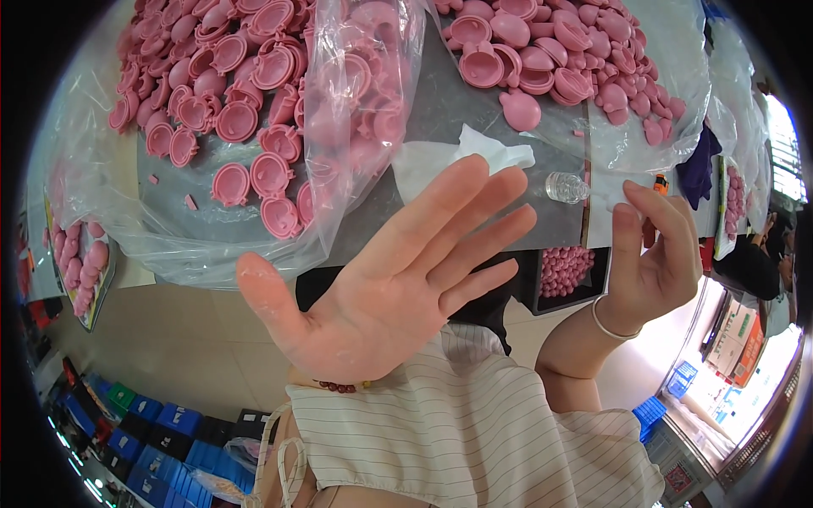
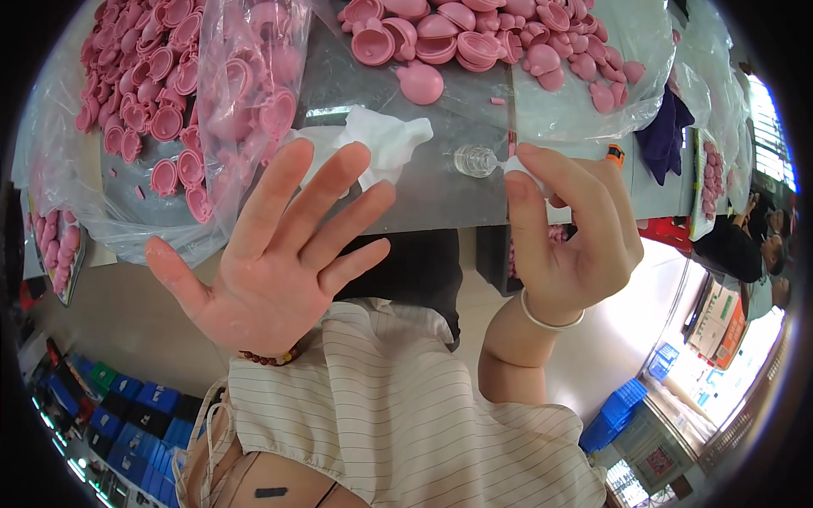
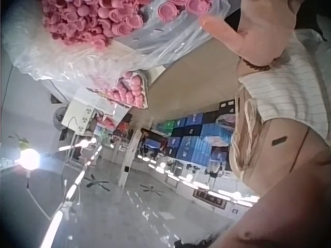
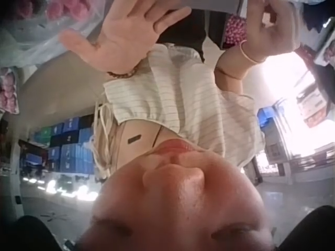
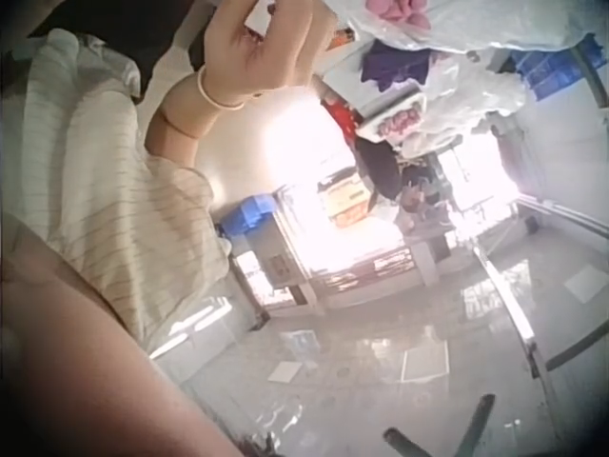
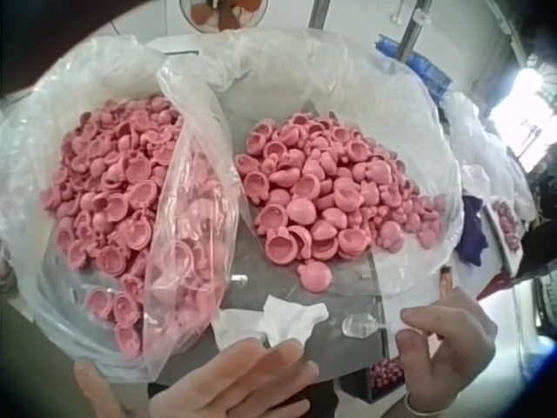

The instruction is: Sorting and applying liquid preparation to pink plastic toy components at a factory workbench.

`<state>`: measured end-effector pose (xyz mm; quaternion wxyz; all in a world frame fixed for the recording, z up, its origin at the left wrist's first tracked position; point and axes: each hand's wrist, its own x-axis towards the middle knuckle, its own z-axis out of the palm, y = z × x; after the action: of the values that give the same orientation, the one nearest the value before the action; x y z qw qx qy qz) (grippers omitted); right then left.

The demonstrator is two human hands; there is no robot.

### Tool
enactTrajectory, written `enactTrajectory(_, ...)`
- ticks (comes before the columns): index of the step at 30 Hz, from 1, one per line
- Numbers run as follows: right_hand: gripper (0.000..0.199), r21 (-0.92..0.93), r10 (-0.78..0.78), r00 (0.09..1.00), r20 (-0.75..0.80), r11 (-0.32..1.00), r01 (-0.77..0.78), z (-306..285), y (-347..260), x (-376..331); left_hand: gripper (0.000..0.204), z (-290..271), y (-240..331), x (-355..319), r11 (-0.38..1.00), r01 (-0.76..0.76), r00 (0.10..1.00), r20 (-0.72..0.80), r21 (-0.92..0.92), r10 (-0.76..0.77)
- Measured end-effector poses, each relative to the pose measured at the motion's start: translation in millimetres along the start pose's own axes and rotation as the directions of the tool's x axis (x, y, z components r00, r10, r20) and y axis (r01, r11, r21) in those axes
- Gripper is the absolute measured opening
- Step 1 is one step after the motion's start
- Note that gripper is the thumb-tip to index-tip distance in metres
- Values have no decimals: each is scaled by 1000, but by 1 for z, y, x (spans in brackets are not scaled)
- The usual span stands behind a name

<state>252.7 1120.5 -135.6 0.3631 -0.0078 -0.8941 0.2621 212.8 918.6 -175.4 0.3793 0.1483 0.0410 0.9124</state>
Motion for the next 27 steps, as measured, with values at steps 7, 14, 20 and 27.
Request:
enactTrajectory(7, 21, -113, -9, 983, 183, 993, 30, 10, 4, -1, 94, -5, 15, -4, 986, 29, 998, 52, 164, -38)
enactTrajectory(14, 32, -177, 38, 999, 11, 984, -35, -8, -16, 1, 84, -13, 32, -15, 988, 7, 990, 136, 154, -28)
enactTrajectory(20, 26, 49, -98, 942, 321, 995, 87, 43, -43, -7, 82, -1, 30, -22, 973, -161, 987, -1, 168, 164)
enactTrajectory(27, 20, 36, 83, 974, 212, 995, -93, 43, -50, -3, 82, 1, 32, -23, 968, -136, 991, 26, 212, 134)
